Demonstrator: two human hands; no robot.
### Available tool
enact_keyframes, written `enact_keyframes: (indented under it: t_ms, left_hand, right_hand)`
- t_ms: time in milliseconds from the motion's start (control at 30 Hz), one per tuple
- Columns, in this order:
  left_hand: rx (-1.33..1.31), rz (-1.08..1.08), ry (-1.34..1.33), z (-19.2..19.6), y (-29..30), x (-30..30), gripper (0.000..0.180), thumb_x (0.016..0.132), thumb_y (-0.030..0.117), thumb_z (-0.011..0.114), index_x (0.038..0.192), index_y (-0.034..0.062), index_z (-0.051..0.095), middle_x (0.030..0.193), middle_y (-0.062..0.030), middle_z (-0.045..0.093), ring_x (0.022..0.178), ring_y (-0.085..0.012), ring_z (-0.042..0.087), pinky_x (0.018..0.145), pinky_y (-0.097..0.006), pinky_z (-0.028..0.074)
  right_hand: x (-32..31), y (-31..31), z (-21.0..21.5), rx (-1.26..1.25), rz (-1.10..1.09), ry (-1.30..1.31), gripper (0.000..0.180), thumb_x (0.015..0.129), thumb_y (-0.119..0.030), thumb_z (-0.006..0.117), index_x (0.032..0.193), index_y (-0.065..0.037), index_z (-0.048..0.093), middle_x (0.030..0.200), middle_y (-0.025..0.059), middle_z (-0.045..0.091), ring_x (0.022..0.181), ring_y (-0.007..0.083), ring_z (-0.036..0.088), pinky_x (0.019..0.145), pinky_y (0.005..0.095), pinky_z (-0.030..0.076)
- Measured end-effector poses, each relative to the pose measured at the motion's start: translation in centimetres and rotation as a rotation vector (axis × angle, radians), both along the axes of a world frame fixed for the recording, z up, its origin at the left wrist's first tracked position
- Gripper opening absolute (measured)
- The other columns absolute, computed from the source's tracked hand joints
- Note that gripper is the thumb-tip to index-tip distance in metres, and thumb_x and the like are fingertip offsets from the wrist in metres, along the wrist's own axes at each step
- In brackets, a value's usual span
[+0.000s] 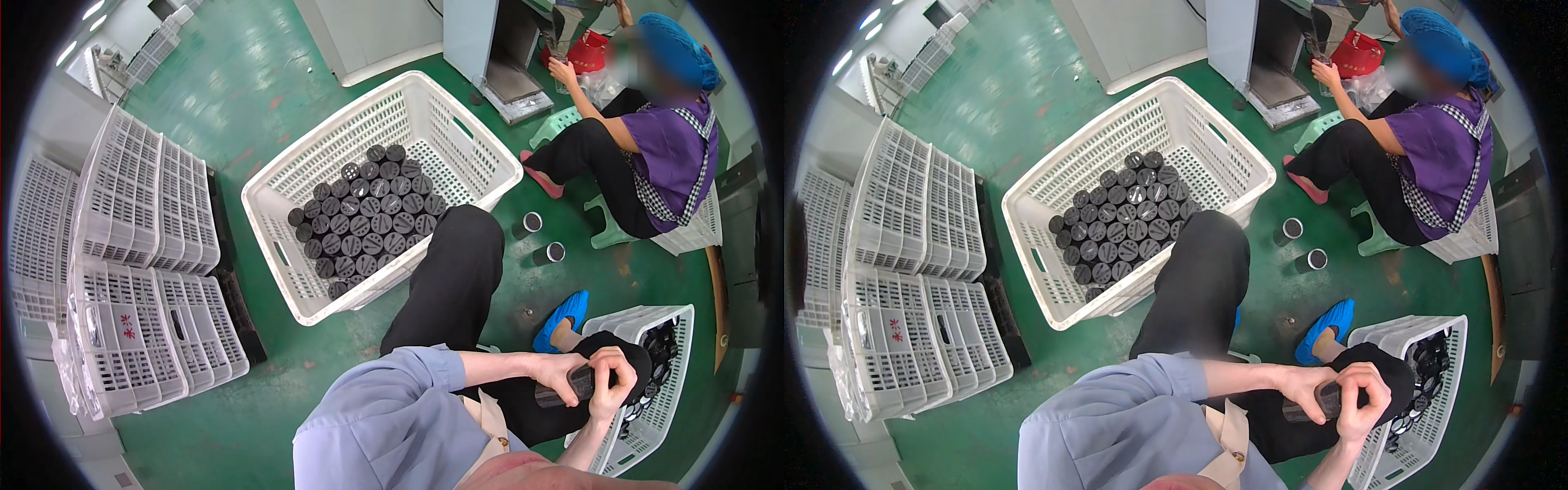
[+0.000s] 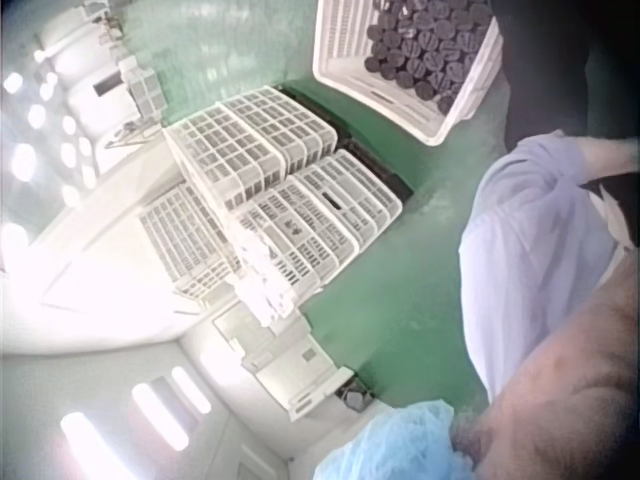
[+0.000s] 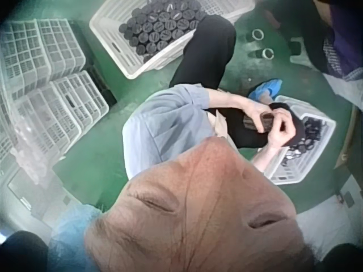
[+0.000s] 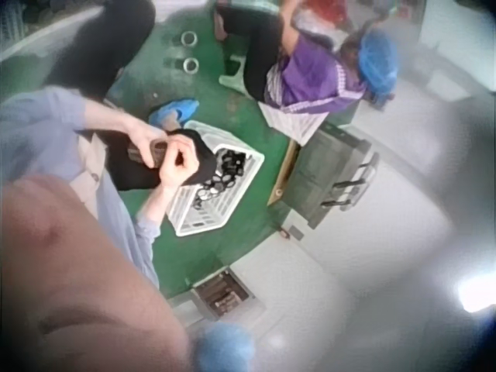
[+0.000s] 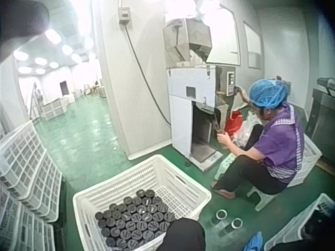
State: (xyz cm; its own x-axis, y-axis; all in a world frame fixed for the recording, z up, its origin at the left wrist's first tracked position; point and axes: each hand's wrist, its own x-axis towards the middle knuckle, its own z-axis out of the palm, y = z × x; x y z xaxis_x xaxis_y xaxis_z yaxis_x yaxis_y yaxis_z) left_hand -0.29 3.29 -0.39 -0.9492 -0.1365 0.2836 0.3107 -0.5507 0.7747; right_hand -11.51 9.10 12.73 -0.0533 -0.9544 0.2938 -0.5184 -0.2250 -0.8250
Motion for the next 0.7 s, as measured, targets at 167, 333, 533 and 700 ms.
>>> enact_keyframes:
  t_ms: [167, 333, 533, 700]
  left_hand:
    - [0.004, 0.237, -0.106, 1.6, 1.6, 1.0, 0.060, 0.070, 0.017, 0.088, 0.116, -0.0018, 0.056, 0.098, -0.0041, 0.062, 0.091, -0.0134, 0.061, 0.081, -0.031, 0.053]
    - [-0.029, 0.339, -0.142, 1.9, 2.3, 1.8, 0.064, 0.069, 0.017, 0.088, 0.120, -0.0028, 0.055, 0.104, -0.0059, 0.063, 0.097, -0.0145, 0.062, 0.088, -0.032, 0.053]
    - [-0.219, 0.590, -0.135, 6.2, -1.4, 5.5, 0.080, 0.071, 0.024, 0.095, 0.134, -0.0015, 0.052, 0.124, -0.0086, 0.063, 0.117, -0.0158, 0.061, 0.104, -0.034, 0.049]
    - [-0.119, 1.108, -0.074, 11.9, -10.8, 13.0, 0.069, 0.079, 0.014, 0.086, 0.135, -0.0024, 0.049, 0.124, -0.0081, 0.062, 0.115, -0.0150, 0.059, 0.105, -0.037, 0.049]
  right_hand:
    - [-0.1, 0.1, -0.5, 0.058, -0.081, -0.094, 0.018, 0.093, 0.001, 0.066, 0.076, 0.001, 0.060, 0.076, 0.0109, 0.069, 0.074, 0.0210, 0.065, 0.072, 0.0329, 0.051]
    - [1.1, 0.0, 0.3, 0.070, -0.067, -0.040, 0.017, 0.091, 0.001, 0.068, 0.076, 0.001, 0.060, 0.076, 0.0105, 0.069, 0.074, 0.0215, 0.065, 0.073, 0.0330, 0.052]
    - [0.4, -3.2, 2.7, -0.147, 0.209, -0.141, 0.027, 0.100, -0.026, 0.063, 0.093, 0.000, 0.065, 0.102, 0.0166, 0.071, 0.098, 0.0303, 0.066, 0.089, 0.0430, 0.052]
    - [-6.1, -6.7, 3.1, -0.076, -0.058, -0.042, 0.018, 0.107, -0.008, 0.055, 0.115, 0.003, 0.067, 0.119, 0.0141, 0.066, 0.109, 0.0216, 0.062, 0.100, 0.0358, 0.049]
